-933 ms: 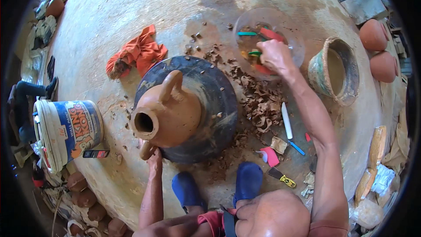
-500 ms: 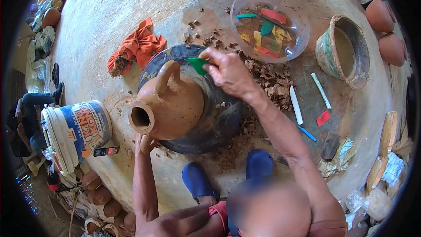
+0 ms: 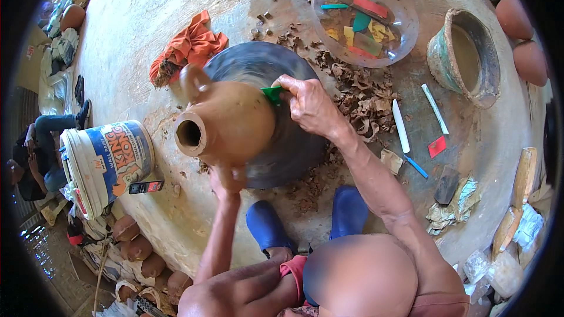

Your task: The person uses various tools to smooth and detail a clay jug on a pottery wheel, including scraping the surface and cleaning the inner rim.

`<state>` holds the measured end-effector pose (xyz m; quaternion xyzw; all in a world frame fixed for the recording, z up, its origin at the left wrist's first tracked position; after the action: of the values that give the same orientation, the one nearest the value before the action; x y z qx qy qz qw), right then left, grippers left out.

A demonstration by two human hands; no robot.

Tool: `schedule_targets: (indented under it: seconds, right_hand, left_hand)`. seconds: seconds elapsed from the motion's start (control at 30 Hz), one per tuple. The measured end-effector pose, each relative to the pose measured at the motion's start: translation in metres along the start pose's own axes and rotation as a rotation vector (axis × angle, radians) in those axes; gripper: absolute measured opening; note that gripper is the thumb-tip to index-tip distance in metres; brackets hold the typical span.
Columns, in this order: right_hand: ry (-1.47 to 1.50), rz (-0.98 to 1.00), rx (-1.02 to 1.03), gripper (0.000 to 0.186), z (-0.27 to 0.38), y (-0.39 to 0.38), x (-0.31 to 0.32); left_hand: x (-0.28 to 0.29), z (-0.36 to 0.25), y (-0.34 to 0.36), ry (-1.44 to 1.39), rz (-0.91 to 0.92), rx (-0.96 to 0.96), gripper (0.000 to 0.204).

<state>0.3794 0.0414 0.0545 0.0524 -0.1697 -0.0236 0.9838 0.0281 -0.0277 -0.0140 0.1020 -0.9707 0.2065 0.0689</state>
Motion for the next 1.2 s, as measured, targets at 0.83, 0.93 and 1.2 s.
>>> schedule_targets:
  seconds: [0.83, 0.93, 1.2]
  right_hand:
    - [0.024, -0.133, -0.103, 0.019, 0.003, -0.043, 0.004]
    - [0.034, -0.123, -0.074, 0.02, 0.01, -0.039, -0.001]
    - [0.028, -0.151, -0.131, 0.022, 0.004, -0.058, -0.004]
  left_hand:
    - [-0.03, -0.013, -0.073, -0.126, 0.371, 0.729, 0.081]
    - [0.018, -0.029, 0.024, -0.191, 0.363, 0.41, 0.07]
    - [-0.029, 0.003, -0.08, -0.093, 0.371, 0.711, 0.08]
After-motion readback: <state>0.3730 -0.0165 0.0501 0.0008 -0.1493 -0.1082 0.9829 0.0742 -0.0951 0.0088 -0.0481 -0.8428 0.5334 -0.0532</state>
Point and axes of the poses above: each hand's wrist, its own y-axis towards the middle knuckle, its own x-axis out of the back of the hand, z = x × y, the point moved 3 cm from there along y, towards the middle knuckle, and after that the axes turned 3 degrees about x, right-handed, at the moved point
